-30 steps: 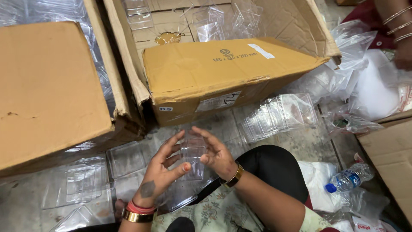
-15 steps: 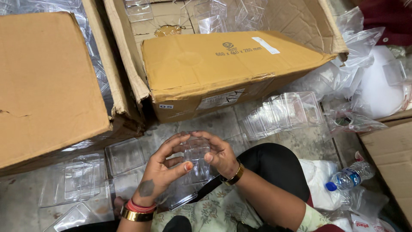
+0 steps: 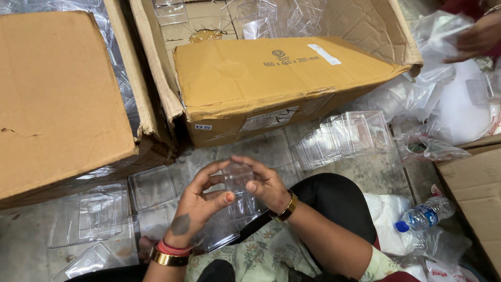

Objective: The person sits on the floor among open cardboard boxes, pulls clear plastic containers out of a box, removes white foam and plastic wrapping from them, and stacks the containers on the floor and back into the boxes. Other workers handle wrapped containers nearby.

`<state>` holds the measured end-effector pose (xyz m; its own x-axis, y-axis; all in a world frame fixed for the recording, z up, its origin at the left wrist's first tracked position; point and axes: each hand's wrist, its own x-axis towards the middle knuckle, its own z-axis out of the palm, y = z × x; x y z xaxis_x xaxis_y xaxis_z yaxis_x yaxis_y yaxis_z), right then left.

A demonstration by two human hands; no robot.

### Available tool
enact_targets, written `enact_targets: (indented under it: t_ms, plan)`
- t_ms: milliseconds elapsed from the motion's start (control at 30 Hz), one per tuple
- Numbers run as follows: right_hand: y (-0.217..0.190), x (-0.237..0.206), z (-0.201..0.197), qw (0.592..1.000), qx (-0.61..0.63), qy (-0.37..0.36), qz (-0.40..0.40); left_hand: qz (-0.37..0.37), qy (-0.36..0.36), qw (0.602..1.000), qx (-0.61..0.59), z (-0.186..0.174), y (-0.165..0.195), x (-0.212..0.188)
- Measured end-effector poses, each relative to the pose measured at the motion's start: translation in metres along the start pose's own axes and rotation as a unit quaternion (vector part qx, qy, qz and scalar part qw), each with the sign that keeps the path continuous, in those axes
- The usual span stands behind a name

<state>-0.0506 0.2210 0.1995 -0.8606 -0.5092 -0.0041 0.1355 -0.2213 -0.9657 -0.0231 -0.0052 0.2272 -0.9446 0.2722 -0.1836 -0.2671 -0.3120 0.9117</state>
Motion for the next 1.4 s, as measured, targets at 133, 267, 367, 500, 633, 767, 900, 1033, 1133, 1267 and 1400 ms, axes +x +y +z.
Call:
enact_targets:
  t_ms: [133, 267, 367, 500, 633, 767, 900, 1033, 1133, 1267, 1400]
  plan:
    - [0.001, 0.005, 0.018, 0.986, -0.148, 0.068, -0.022, -0.011, 0.099, 0.992, 0.075, 0.001, -0.012, 0.011]
    - [-0.001, -0.002, 0.036, 0.917, -0.378, 0.126, 0.01, 0.031, 0.176, 0.974, 0.136, -0.003, -0.02, 0.024]
    - [-0.009, -0.002, 0.033, 0.975, -0.172, 0.133, 0.055, -0.012, 0.158, 0.987, -0.007, -0.01, -0.021, 0.025]
    - [-0.029, -0.002, 0.035, 0.986, -0.072, 0.142, 0.054, -0.055, 0.143, 0.983, -0.104, -0.009, -0.022, 0.021]
    - [-0.061, -0.019, 0.043, 0.845, -0.52, 0.072, -0.108, -0.048, 0.127, 0.99, -0.036, 0.01, -0.021, 0.014]
    - [-0.095, -0.041, 0.022, 0.772, -0.63, -0.024, -0.076, -0.07, 0.055, 0.991, -0.099, 0.025, -0.012, 0.002]
    - [-0.123, -0.083, -0.014, 0.888, -0.392, 0.216, -0.109, -0.061, -0.004, 0.998, 0.005, 0.023, 0.0, -0.001]
    - [-0.152, -0.099, -0.086, 0.664, -0.539, 0.481, -0.195, 0.028, 0.096, 0.889, 0.447, 0.017, 0.004, 0.005]
    - [-0.141, -0.091, -0.125, 0.618, -0.546, 0.541, -0.165, -0.119, 0.015, 0.701, 0.703, 0.02, -0.002, 0.006]
    - [-0.11, -0.068, -0.146, 0.564, -0.558, 0.575, -0.2, -0.2, -0.062, 0.664, 0.718, 0.029, -0.012, 0.0]
    - [-0.088, -0.054, -0.143, 0.591, -0.527, 0.566, -0.229, -0.238, -0.062, 0.68, 0.69, 0.026, -0.02, -0.001]
